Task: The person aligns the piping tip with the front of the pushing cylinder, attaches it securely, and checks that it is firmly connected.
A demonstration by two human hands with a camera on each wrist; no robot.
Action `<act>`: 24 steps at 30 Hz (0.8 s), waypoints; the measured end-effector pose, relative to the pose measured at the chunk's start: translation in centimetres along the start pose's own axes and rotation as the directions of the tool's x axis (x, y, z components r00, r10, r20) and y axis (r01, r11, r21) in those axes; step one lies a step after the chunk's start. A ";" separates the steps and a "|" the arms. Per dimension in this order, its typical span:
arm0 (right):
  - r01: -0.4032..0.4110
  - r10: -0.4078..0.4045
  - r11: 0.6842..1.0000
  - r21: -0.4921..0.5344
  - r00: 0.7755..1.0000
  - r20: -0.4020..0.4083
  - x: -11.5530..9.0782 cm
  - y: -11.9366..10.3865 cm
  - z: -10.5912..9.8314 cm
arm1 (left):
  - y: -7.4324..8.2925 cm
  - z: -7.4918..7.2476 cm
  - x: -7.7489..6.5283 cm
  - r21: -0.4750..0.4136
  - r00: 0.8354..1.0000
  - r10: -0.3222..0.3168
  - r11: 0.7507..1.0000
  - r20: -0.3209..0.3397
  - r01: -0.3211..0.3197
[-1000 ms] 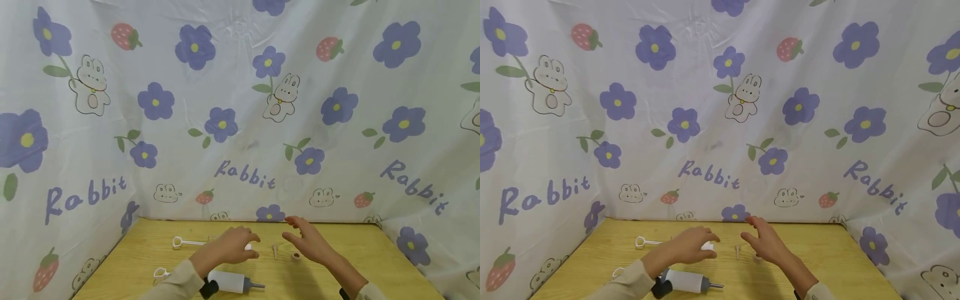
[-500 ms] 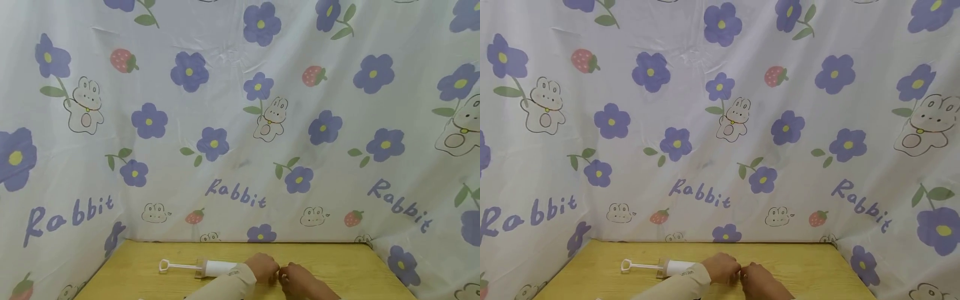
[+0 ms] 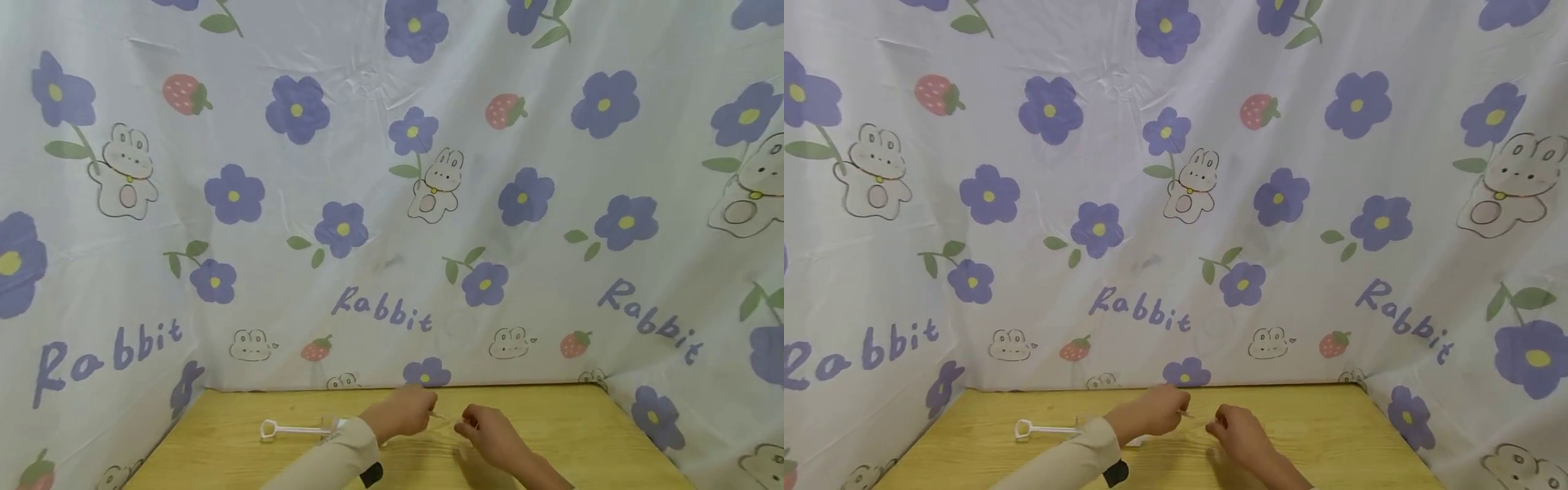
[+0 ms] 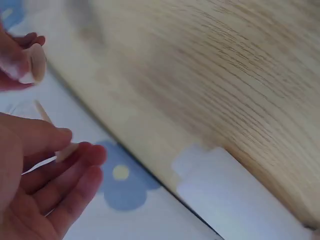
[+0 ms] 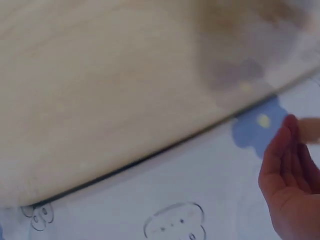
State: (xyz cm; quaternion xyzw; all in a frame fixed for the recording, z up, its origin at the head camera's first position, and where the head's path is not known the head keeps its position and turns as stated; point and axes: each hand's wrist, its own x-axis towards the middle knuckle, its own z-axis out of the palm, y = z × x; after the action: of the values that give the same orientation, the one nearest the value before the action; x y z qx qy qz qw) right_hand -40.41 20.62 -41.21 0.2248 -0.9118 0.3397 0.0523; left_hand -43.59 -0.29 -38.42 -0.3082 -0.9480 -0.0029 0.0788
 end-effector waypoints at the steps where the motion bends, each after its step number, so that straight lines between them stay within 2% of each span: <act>1: -0.018 0.020 0.999 0.041 0.999 -0.030 -0.1 -0.7 -0.3 | -0.6 -0.5 -0.7 -0.069 0.999 -0.004 0.998 -0.045 0.000; 2: -0.026 0.031 0.997 0.070 0.997 -0.065 -0.2 -1.4 -0.7 | -1.1 -1.0 -1.3 -0.141 0.996 -0.007 0.990 -0.094 -0.006; 4: -0.041 0.061 0.987 0.158 0.991 -0.123 -0.3 -2.9 -1.4 | -2.1 -2.0 -2.8 -0.287 0.984 -0.022 0.957 -0.179 -0.031; 7: -0.029 0.089 0.950 0.310 0.980 -0.180 -0.3 -4.9 -2.4 | -3.0 -3.5 -5.0 -0.483 0.961 -0.073 0.873 -0.267 -0.068; 9: -0.003 0.083 0.929 0.369 0.976 -0.202 -0.2 -5.8 -2.8 | -3.3 -4.3 -6.2 -0.563 0.943 -0.111 0.821 -0.313 -0.090; 13: 0.052 0.046 0.918 0.393 0.971 -0.236 -0.1 -6.9 -3.0 | -3.2 -5.5 -7.6 -0.660 0.910 -0.201 0.745 -0.361 -0.098; 15: 0.063 0.038 0.918 0.392 0.969 -0.244 0.0 -7.3 -2.8 | -3.0 -5.8 -7.9 -0.681 0.897 -0.233 0.726 -0.376 -0.097; 17: 0.067 0.037 0.916 0.397 0.968 -0.249 0.0 -7.6 -2.6 | -2.8 -6.0 -8.1 -0.694 0.891 -0.257 0.715 -0.375 -0.086; 24: 0.064 0.038 0.907 0.415 0.972 -0.233 0.1 -8.2 -1.6 | -2.6 -5.7 -8.7 -0.710 0.891 -0.273 0.700 -0.364 -0.076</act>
State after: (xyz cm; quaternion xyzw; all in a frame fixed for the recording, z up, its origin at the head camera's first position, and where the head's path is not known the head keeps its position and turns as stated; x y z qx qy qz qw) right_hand -36.92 16.09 -35.09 0.1949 -0.8030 0.5517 0.1131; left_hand -37.27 -7.77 -34.00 -0.2528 -0.8451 -0.4402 0.1677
